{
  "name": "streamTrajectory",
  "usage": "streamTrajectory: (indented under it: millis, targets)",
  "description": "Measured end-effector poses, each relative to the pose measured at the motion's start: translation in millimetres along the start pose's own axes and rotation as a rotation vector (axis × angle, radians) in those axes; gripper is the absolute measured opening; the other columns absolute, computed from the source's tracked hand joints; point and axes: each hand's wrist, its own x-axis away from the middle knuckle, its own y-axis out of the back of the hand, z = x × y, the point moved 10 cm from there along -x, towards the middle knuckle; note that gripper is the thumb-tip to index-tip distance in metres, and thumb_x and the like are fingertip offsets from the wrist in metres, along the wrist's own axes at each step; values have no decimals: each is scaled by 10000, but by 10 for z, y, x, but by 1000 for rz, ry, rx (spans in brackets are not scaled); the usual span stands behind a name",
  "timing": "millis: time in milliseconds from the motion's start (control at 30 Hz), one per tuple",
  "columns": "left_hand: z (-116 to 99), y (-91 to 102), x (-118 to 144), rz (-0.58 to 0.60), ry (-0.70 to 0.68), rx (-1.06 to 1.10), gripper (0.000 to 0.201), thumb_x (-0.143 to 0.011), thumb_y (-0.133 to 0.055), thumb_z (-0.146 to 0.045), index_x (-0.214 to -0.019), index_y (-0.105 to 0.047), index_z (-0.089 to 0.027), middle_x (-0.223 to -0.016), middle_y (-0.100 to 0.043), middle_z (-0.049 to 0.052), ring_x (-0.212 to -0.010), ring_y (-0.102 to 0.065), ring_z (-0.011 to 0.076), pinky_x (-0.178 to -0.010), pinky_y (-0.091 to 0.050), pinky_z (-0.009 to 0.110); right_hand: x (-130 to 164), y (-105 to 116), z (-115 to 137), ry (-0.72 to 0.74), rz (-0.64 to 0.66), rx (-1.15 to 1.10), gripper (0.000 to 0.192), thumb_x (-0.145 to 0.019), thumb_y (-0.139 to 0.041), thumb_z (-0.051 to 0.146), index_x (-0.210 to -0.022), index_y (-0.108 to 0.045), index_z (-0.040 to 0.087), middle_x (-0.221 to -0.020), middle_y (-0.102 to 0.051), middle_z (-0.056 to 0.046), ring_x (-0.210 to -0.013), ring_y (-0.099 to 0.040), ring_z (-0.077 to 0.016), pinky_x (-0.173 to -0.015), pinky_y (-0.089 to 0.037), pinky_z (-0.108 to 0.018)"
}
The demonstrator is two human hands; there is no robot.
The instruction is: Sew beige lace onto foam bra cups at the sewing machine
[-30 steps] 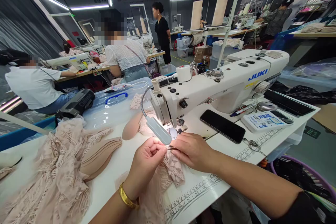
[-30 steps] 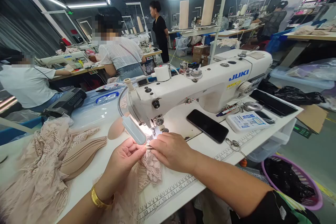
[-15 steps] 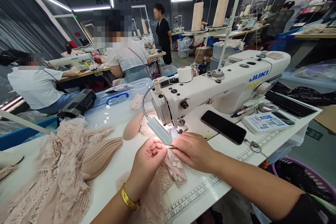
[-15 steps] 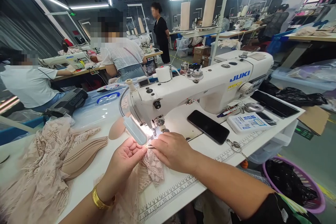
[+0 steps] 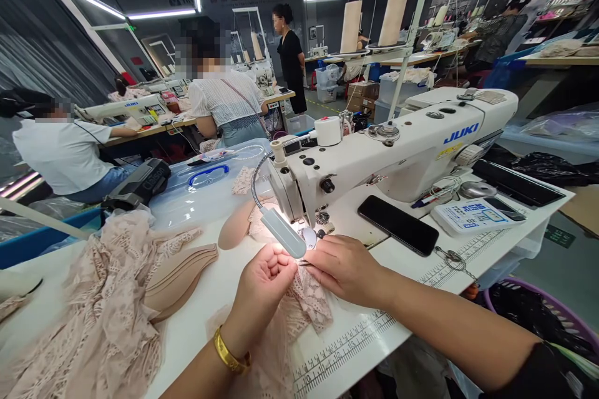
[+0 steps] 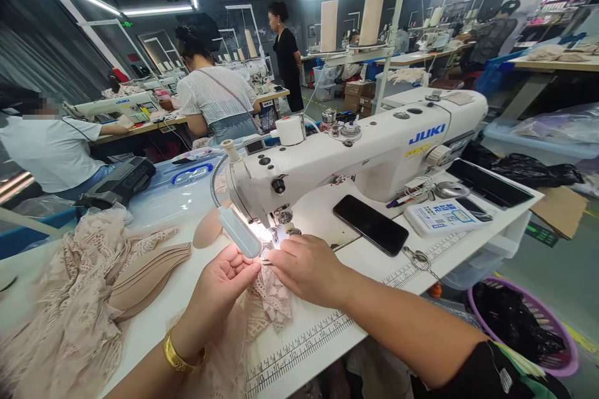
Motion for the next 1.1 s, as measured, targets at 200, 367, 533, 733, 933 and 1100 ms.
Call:
streamTrajectory:
  millis: [200,367,533,733,933,1100]
  targets:
    - [7,0,-4,4,-3,-4,245,-843,-728,-387,-813,-588,-189,-720,-585,-31,-663,-503,125,-621,-409,220,2,2,14,14,-12,39,133,-996,-514,215,-929,-629,210,-757,-588,2,-704,-459,-179,-614,-291,-329]
    - [14,-7,-8,12,0,-20,259,-855,-716,-407,-824,-589,-183,-719,-575,-35,-670,-493,120,-627,-403,217,1,13,22,21,-14,49,135,-993,-513,199,-930,-632,208,-762,-597,1,-713,-469,-177,-626,-288,-323]
    - [16,-7,-15,6,-6,-34,249,-863,-709,-393,-818,-577,-187,-714,-575,-38,-660,-491,118,-616,-399,215,-3,24,35,25,-27,72,141,-988,-514,186,-906,-627,206,-749,-586,4,-703,-456,-173,-626,-277,-313]
    - [30,6,1,-6,-30,-74,266,-868,-703,-376,-775,-524,-202,-721,-582,-36,-666,-508,127,-605,-406,219,0,59,73,48,-72,112,165,-970,-518,162,-839,-613,198,-705,-529,15,-682,-414,-168,-619,-261,-311]
    - [26,21,13,-34,-84,-183,274,-894,-665,-375,-753,-496,-213,-713,-563,-31,-665,-500,135,-606,-415,234,2,58,111,73,-110,166,198,-953,-520,119,-778,-572,197,-674,-498,17,-669,-381,-170,-623,-243,-317]
    - [45,4,10,-10,-95,-236,257,-932,-620,-425,-819,-542,-209,-761,-593,-5,-711,-530,158,-639,-444,258,10,36,121,79,-103,168,213,-951,-515,113,-764,-569,198,-667,-495,15,-658,-369,-174,-615,-236,-323]
